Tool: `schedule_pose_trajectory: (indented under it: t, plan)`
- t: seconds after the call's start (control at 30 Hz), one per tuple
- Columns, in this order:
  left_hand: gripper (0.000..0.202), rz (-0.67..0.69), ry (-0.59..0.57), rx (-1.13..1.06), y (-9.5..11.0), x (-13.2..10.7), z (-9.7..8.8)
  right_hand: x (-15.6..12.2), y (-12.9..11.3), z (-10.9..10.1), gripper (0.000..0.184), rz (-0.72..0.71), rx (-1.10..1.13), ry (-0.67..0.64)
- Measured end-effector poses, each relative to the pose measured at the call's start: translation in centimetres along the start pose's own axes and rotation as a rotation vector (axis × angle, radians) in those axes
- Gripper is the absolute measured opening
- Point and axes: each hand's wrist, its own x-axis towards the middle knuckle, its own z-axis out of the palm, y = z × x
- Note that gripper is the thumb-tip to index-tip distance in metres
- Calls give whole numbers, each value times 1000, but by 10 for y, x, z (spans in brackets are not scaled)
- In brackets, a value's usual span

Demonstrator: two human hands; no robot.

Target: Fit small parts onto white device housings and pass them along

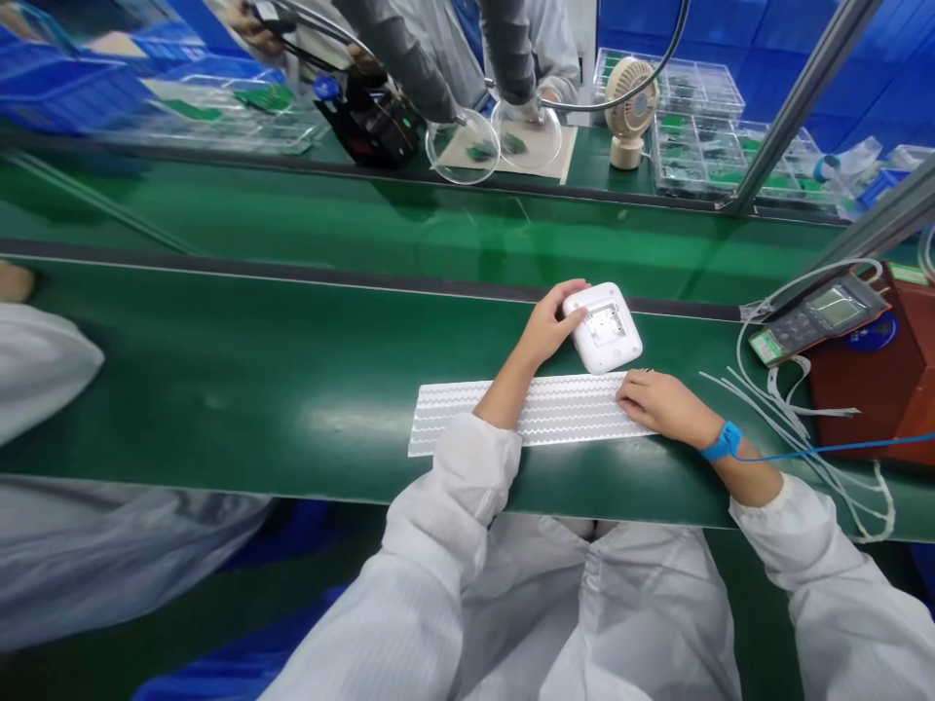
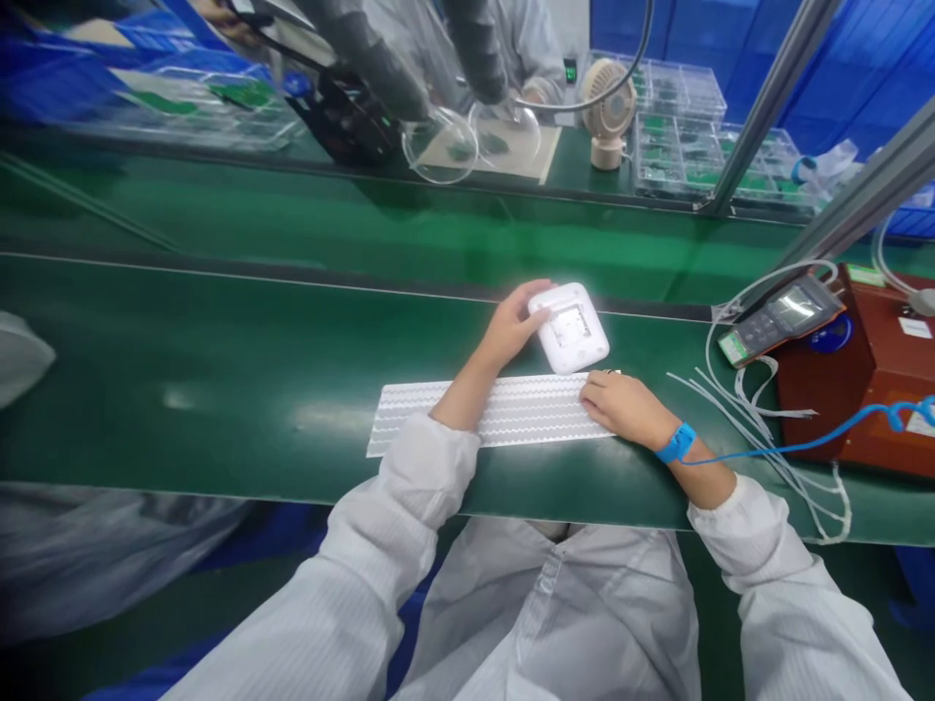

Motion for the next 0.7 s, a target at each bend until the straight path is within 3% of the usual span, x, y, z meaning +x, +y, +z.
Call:
schedule_pose_trajectory:
  t: [0.4, 0.7]
  plan:
    - [52, 29, 8, -16, 0, 3, 2, 8, -12, -19, 23, -5, -275, -193]
    - [54, 46, 15, -39, -1, 6, 5, 21, -41, -40, 26, 93, -469, -413]
